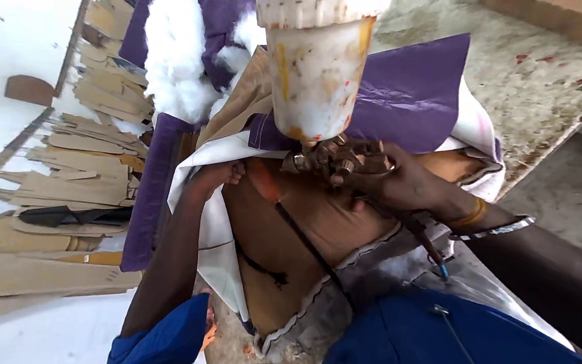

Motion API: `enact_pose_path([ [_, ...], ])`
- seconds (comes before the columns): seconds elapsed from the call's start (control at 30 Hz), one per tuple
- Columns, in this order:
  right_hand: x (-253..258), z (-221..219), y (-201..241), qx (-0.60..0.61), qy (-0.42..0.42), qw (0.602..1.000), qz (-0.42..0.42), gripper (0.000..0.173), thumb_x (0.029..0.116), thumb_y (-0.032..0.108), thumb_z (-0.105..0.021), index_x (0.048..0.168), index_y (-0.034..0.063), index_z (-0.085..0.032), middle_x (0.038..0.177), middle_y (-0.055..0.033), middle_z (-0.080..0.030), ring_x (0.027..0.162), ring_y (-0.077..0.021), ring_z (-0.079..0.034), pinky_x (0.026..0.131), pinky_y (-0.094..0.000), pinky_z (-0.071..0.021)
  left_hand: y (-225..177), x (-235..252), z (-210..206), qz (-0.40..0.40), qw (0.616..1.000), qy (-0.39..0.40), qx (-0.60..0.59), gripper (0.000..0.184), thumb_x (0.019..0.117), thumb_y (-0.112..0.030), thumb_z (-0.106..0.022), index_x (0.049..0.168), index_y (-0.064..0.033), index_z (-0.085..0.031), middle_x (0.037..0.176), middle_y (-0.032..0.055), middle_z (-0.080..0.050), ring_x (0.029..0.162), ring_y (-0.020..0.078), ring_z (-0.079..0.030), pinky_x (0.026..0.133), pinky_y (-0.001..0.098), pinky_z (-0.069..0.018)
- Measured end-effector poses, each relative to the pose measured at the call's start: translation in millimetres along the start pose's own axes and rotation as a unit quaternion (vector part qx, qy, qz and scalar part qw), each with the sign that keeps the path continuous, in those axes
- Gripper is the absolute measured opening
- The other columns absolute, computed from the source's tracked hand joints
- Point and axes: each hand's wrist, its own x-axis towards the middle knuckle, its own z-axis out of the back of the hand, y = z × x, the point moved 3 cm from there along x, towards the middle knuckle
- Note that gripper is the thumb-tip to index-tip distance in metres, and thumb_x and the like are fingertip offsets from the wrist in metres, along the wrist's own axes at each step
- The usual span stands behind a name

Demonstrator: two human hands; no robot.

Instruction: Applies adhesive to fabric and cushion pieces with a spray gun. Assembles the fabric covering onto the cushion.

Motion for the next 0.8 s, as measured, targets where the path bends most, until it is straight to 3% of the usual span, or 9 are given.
enact_pose_path([
  [0.1,-2.4,1.2,1.0,-0.004,0.000,1.000,-0.006,0.020,0.0941,0.014,-0.071,0.113,0.0103,-0.070,0.085,-0.0026,-0.074,0.055,-0.0152,-0.067,0.045,-0.0289,-0.0592,-1.5,-49.5,-10.9,-0.032,0.994,0.002,0.106,0.041,0.1120,-0.031,-0.043,0.101,0.0000,-0.067,0.083,0.0082,-0.065,0.069,0.0165,-0.063,0.068,0.0370,-0.0567],
  [0.23,-2.6,3.3,1.4,-0.005,0.003,1.000,-0.022,0.022,0.0947,0.017,-0.072,0.117,0.0131,-0.070,0.084,-0.0027,-0.073,0.053,-0.0159,-0.067,0.044,-0.0296,-0.0592,9.6,-66.2,-42.5,-0.037,0.965,-0.005,0.261,0.043,0.1047,-0.047,-0.054,0.104,-0.0102,-0.075,0.092,0.0091,-0.073,0.087,0.0252,-0.072,0.083,0.0561,-0.0578],
  [0.3,-1.5,4.6,1.7,-0.006,0.007,1.000,-0.015,0.023,0.0944,0.017,-0.072,0.117,0.0134,-0.070,0.084,-0.0013,-0.073,0.055,-0.0141,-0.067,0.045,-0.0283,-0.0593,10.3,-66.6,-48.7,-0.045,0.955,-0.020,0.291,0.039,0.1045,-0.045,-0.055,0.104,-0.0114,-0.075,0.093,0.0096,-0.072,0.090,0.0273,-0.070,0.084,0.0595,-0.0545],
  [0.4,-0.9,6.4,0.8,-0.003,0.010,1.000,-0.012,0.022,0.0940,0.017,-0.071,0.115,0.0128,-0.069,0.084,-0.0006,-0.073,0.056,-0.0128,-0.066,0.047,-0.0270,-0.0589,12.8,-68.3,-50.8,-0.035,0.954,-0.027,0.297,0.032,0.1048,-0.039,-0.056,0.107,-0.0126,-0.074,0.095,0.0093,-0.072,0.093,0.0283,-0.070,0.084,0.0612,-0.0541],
  [0.47,-0.8,7.1,-0.9,-0.004,0.013,1.000,-0.022,0.023,0.0937,0.018,-0.071,0.116,0.0126,-0.070,0.084,-0.0016,-0.073,0.056,-0.0144,-0.067,0.047,-0.0287,-0.0595,16.6,-69.8,-51.1,-0.040,0.962,-0.059,0.262,0.029,0.1042,-0.035,-0.056,0.100,-0.0129,-0.074,0.088,0.0079,-0.071,0.086,0.0273,-0.068,0.077,0.0603,-0.0530],
  [0.6,0.1,10.5,-2.9,-0.007,0.016,1.000,-0.025,0.020,0.0940,0.019,-0.071,0.113,0.0127,-0.070,0.078,-0.0017,-0.072,0.052,-0.0143,-0.065,0.044,-0.0278,-0.0572,24.5,-70.4,-57.2,-0.117,0.986,-0.112,0.028,0.026,0.1037,-0.018,-0.053,0.087,-0.0071,-0.069,0.067,0.0021,-0.056,0.058,0.0133,-0.052,0.055,0.0331,-0.0445],
  [0.67,0.6,13.6,-4.3,-0.011,0.008,1.000,-0.008,0.017,0.0944,0.019,-0.071,0.111,0.0134,-0.070,0.078,0.0008,-0.072,0.052,-0.0111,-0.064,0.044,-0.0246,-0.0567,20.9,-67.4,-67.3,-0.130,0.984,-0.112,0.041,0.025,0.1039,-0.020,-0.053,0.093,-0.0070,-0.070,0.072,0.0034,-0.061,0.065,0.0148,-0.057,0.061,0.0367,-0.0495],
  [0.73,0.4,15.5,-5.4,-0.017,0.001,1.000,0.013,0.015,0.0942,0.017,-0.070,0.109,0.0134,-0.070,0.080,0.0030,-0.072,0.057,-0.0083,-0.065,0.050,-0.0228,-0.0583,15.1,-61.2,-77.5,-0.128,0.977,-0.107,0.129,0.029,0.1032,-0.026,-0.053,0.104,-0.0066,-0.074,0.088,0.0091,-0.071,0.084,0.0232,-0.068,0.078,0.0526,-0.0563],
  [0.8,-0.5,13.6,-6.0,-0.010,0.000,1.000,0.015,0.016,0.0944,0.015,-0.069,0.110,0.0124,-0.069,0.083,0.0013,-0.072,0.059,-0.0102,-0.067,0.051,-0.0242,-0.0598,19.3,-59.2,-76.6,-0.122,0.983,-0.066,0.119,0.034,0.1069,-0.027,-0.046,0.107,-0.0061,-0.072,0.092,0.0096,-0.069,0.086,0.0229,-0.067,0.080,0.0511,-0.0558],
])
